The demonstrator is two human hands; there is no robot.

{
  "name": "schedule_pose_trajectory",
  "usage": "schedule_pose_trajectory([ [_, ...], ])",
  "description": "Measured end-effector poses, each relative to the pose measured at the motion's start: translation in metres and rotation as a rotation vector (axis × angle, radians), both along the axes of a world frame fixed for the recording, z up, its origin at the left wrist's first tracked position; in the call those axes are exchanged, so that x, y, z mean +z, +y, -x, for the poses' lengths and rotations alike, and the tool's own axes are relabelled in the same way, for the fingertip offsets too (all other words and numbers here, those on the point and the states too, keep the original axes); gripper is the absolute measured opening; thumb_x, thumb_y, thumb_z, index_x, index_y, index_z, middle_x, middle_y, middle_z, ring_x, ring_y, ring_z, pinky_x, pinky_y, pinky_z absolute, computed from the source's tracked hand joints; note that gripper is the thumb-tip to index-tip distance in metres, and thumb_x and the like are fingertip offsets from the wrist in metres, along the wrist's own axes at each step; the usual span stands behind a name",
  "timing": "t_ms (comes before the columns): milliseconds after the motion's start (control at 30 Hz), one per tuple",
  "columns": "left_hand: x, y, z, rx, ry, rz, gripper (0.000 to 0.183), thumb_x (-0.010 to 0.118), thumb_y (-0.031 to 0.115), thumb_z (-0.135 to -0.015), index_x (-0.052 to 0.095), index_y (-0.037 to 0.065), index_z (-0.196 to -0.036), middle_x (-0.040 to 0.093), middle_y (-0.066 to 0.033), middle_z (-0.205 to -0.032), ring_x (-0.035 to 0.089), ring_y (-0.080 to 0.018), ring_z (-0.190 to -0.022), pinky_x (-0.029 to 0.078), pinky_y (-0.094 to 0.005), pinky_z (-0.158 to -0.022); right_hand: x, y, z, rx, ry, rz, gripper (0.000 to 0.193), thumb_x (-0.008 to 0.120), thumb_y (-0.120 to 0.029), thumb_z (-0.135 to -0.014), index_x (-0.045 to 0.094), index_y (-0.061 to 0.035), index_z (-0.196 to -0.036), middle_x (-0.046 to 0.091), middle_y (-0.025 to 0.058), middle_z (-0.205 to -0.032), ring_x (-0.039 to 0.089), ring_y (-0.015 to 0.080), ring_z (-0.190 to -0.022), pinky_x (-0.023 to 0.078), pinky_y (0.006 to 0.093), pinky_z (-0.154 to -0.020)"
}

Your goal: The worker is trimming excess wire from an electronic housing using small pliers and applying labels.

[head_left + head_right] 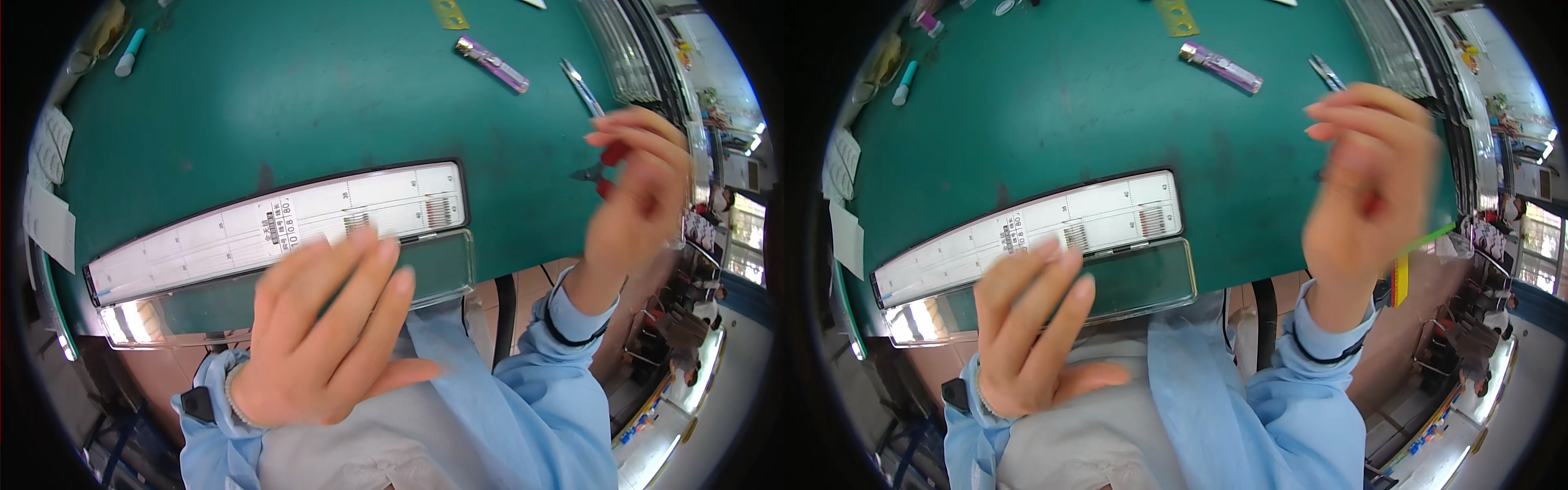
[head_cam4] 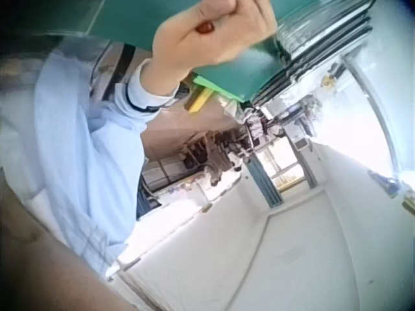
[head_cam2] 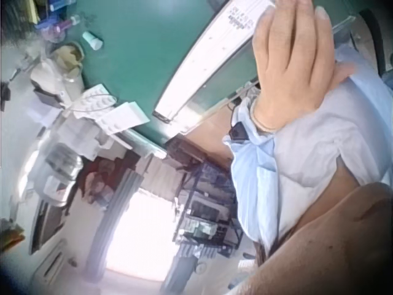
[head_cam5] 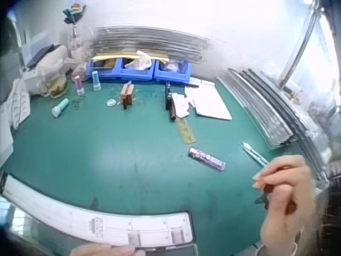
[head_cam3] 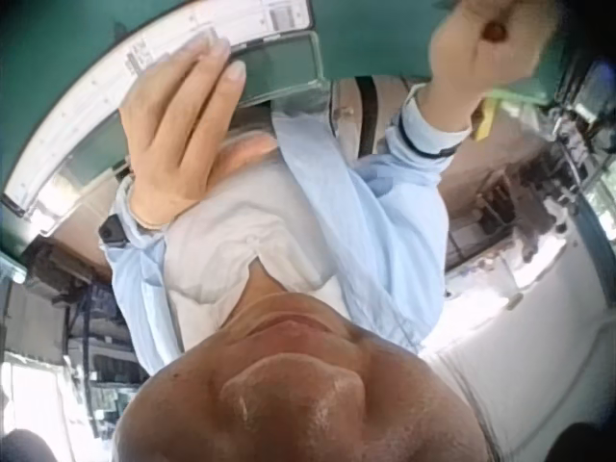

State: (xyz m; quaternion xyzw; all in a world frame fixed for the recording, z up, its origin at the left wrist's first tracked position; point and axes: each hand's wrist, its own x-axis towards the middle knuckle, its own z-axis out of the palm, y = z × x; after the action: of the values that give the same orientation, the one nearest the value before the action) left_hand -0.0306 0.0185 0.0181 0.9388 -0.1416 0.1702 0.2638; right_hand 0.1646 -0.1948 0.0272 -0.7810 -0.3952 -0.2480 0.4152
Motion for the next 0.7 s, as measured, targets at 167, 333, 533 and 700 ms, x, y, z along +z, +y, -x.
schedule_pose_trajectory([
  [167, -0.016, 0.004, 0.02, -0.199, -0.024, -0.01, 0.031, 0.066, 0.01, -0.083, 0.065, -0.006, -0.109, 0.066, -0.0229, -0.114, 0.061, -0.0409, -0.111, 0.047, -0.0483, -0.097, -0.032, -0.022, -0.016, -0.046, -0.095, 0.62, 0.037, 0.079, -0.024, -0.072, 0.057, -0.0037, -0.094, 0.055, 0.0112, -0.101, 0.054, 0.0317, -0.091, 0.045, 0.041, -0.076],
  [333, -0.023, 0.004, 0.021, -0.164, 0.049, -0.179, 0.034, 0.057, -0.003, -0.077, 0.065, -0.008, -0.11, 0.066, -0.0199, -0.118, 0.06, -0.0366, -0.119, 0.044, -0.0477, -0.102, -0.036, -0.03, -0.009, -0.072, -0.098, 0.426, 0.046, 0.075, -0.043, -0.078, 0.057, -0.0071, -0.1, 0.056, 0.0146, -0.114, 0.051, 0.034, -0.106, 0.038, 0.0441, -0.091],
  [533, -0.03, -0.002, 0.001, -0.132, -0.046, -0.215, 0.041, 0.049, -0.014, -0.073, 0.063, -0.008, -0.11, 0.066, -0.0204, -0.119, 0.059, -0.0388, -0.119, 0.044, -0.0492, -0.099, -0.036, -0.159, -0.022, -0.798, -0.207, -0.201, 0.018, 0.063, -0.021, -0.094, 0.062, -0.0047, -0.086, 0.068, 0.0097, -0.092, 0.063, 0.0258, -0.086, 0.045, 0.0368, -0.082],
  [700, -0.029, -0.002, -0.011, -0.133, -0.089, -0.154, 0.042, 0.049, -0.015, -0.074, 0.063, -0.006, -0.113, 0.065, -0.0203, -0.12, 0.059, -0.0389, -0.117, 0.046, -0.0485, -0.097, -0.097, -0.315, -0.028, -1.346, -0.174, -0.133, 0.014, 0.058, -0.018, -0.095, 0.065, -0.0064, -0.101, 0.069, 0.009, -0.102, 0.064, 0.0267, -0.098, 0.044, 0.0407, -0.089],
])
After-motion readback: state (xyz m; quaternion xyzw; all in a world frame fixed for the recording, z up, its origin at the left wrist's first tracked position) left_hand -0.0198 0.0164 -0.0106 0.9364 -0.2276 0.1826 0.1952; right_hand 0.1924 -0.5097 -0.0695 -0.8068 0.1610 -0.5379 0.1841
